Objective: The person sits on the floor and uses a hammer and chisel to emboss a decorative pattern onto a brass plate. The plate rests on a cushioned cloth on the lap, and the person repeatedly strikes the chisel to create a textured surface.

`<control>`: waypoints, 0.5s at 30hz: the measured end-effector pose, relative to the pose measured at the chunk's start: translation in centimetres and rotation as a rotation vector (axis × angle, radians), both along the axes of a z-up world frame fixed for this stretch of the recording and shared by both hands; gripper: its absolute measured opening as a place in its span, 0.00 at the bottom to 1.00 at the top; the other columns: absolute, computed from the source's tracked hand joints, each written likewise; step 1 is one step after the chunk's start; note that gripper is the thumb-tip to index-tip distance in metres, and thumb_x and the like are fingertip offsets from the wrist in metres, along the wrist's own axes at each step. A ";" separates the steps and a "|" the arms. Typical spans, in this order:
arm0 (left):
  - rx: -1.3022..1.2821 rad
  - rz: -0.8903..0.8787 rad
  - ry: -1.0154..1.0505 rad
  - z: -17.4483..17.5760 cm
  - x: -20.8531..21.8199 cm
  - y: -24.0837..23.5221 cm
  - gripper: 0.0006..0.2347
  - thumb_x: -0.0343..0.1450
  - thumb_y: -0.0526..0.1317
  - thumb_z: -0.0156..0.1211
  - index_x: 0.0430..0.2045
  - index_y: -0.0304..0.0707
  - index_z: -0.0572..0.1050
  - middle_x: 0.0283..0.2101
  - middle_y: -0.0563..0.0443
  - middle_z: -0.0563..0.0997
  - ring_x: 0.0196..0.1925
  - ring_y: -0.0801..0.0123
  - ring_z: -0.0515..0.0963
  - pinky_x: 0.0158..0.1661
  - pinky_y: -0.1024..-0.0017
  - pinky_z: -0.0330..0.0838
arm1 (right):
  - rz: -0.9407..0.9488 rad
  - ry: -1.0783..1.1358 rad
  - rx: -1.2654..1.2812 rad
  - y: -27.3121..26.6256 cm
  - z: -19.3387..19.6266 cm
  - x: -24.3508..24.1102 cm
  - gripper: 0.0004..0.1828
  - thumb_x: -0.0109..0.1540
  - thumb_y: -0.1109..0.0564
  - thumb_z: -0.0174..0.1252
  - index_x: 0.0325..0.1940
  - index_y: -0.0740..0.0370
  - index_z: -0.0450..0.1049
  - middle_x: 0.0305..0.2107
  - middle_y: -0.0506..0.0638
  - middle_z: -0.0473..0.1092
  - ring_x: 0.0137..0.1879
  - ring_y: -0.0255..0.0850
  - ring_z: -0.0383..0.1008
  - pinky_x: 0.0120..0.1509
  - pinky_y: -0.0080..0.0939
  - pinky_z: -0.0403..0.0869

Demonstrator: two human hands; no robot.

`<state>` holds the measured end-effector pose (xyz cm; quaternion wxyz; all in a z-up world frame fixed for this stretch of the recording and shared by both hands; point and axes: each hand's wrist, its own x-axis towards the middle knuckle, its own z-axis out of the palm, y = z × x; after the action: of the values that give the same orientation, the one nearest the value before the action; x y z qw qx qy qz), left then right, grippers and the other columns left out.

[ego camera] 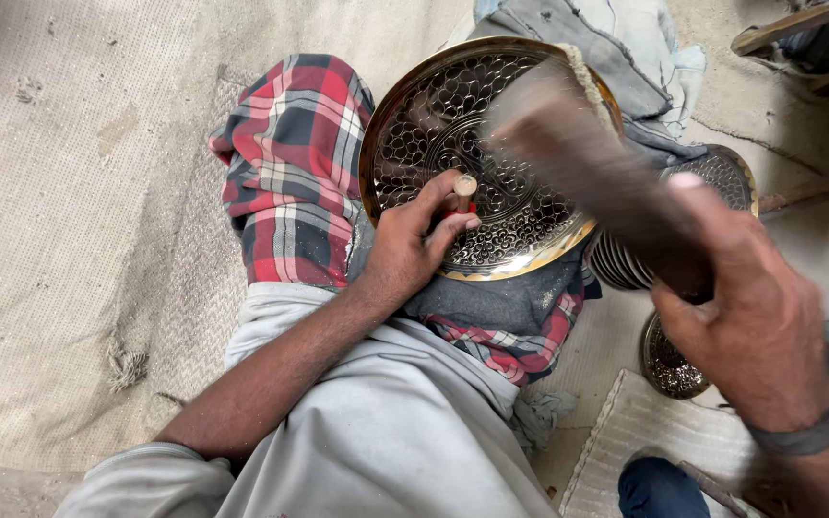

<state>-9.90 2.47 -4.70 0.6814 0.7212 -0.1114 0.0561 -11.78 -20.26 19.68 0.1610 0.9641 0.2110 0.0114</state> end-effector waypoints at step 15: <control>0.052 -0.115 0.051 -0.8 0.2 0.1 0.21 0.78 0.42 0.58 0.66 0.42 0.63 0.42 0.45 0.86 0.48 0.65 0.88 0.50 0.68 0.86 | 0.025 -0.047 -0.145 1.9 -0.7 -1.1 0.43 0.56 0.58 0.68 0.75 0.40 0.64 0.46 0.48 0.75 0.42 0.45 0.77 0.43 0.45 0.77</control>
<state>-9.73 2.55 -5.46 0.6672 0.7322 -0.1369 -0.0045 -12.88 -18.37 18.96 0.2350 0.9466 0.2195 0.0210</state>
